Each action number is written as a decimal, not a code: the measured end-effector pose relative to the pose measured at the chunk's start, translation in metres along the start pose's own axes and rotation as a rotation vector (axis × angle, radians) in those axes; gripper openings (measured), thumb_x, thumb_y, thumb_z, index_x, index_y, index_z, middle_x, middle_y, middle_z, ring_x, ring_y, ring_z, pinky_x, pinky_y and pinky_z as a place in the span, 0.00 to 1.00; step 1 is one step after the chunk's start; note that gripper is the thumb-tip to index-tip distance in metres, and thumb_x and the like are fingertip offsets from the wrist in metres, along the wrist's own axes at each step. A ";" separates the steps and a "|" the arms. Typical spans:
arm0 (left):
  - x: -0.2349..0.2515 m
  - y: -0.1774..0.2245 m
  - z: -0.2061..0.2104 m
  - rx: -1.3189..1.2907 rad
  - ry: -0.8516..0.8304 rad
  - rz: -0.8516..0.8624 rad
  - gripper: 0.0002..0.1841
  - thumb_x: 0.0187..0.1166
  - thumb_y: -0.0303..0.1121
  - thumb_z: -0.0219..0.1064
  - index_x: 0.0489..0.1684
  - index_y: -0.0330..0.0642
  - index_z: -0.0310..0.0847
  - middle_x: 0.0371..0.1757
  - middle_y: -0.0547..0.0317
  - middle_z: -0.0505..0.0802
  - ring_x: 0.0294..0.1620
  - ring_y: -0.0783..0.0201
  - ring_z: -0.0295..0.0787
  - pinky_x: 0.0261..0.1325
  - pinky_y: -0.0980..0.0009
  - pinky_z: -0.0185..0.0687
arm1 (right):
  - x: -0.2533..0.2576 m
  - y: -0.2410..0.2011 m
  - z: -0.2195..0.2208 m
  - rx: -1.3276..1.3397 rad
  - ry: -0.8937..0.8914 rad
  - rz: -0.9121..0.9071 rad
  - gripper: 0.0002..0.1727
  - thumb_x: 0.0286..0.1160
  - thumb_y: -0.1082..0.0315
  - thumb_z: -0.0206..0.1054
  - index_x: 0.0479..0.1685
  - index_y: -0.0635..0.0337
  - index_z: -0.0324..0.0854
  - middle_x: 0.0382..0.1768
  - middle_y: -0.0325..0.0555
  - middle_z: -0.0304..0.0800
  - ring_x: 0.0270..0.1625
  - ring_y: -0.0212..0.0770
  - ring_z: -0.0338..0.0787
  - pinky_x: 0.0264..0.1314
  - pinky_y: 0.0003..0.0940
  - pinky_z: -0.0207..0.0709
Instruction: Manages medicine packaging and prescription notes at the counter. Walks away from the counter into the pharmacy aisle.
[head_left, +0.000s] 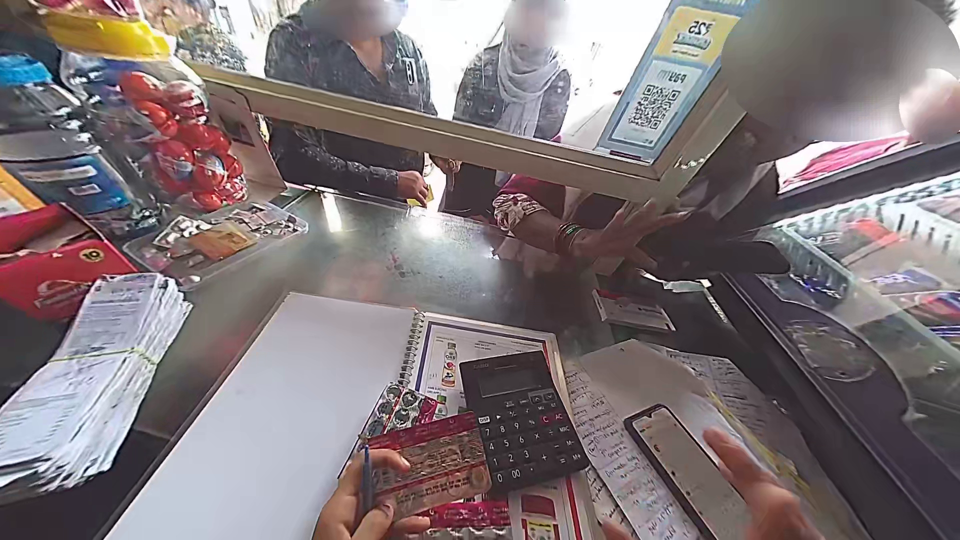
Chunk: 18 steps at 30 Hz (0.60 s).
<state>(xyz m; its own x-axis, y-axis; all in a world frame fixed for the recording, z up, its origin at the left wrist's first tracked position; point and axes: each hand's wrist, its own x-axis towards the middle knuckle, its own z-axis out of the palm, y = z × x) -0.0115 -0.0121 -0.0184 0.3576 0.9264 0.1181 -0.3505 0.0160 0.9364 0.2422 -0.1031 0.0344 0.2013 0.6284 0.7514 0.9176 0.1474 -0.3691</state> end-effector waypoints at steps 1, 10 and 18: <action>0.000 -0.001 0.000 -0.001 0.001 0.001 0.26 0.70 0.11 0.44 0.60 0.47 0.73 0.57 0.78 0.89 0.45 0.76 0.93 0.48 0.70 0.96 | 0.001 0.001 0.000 -0.114 -0.051 -0.045 0.41 0.79 0.37 0.63 0.88 0.42 0.54 0.86 0.40 0.64 0.88 0.37 0.59 0.86 0.38 0.47; -0.002 -0.007 -0.008 0.056 -0.028 0.053 0.25 0.71 0.13 0.49 0.64 0.45 0.72 0.52 0.76 0.89 0.15 0.88 0.71 0.17 0.89 0.73 | -0.018 0.009 0.018 -0.058 -0.311 0.007 0.21 0.83 0.58 0.49 0.70 0.55 0.70 0.71 0.46 0.86 0.84 0.50 0.70 0.87 0.56 0.46; -0.001 -0.012 -0.006 0.025 -0.028 0.065 0.23 0.73 0.17 0.58 0.64 0.50 0.75 0.50 0.78 0.89 0.16 0.87 0.75 0.17 0.88 0.77 | -0.029 0.003 0.031 -0.142 -0.293 -0.013 0.14 0.79 0.64 0.49 0.48 0.53 0.81 0.50 0.40 0.94 0.74 0.48 0.81 0.84 0.57 0.50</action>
<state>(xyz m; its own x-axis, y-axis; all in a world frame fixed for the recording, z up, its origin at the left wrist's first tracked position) -0.0127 -0.0108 -0.0318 0.3587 0.9143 0.1879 -0.3524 -0.0538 0.9343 0.2286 -0.0973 -0.0051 0.1012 0.8231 0.5588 0.9623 0.0615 -0.2650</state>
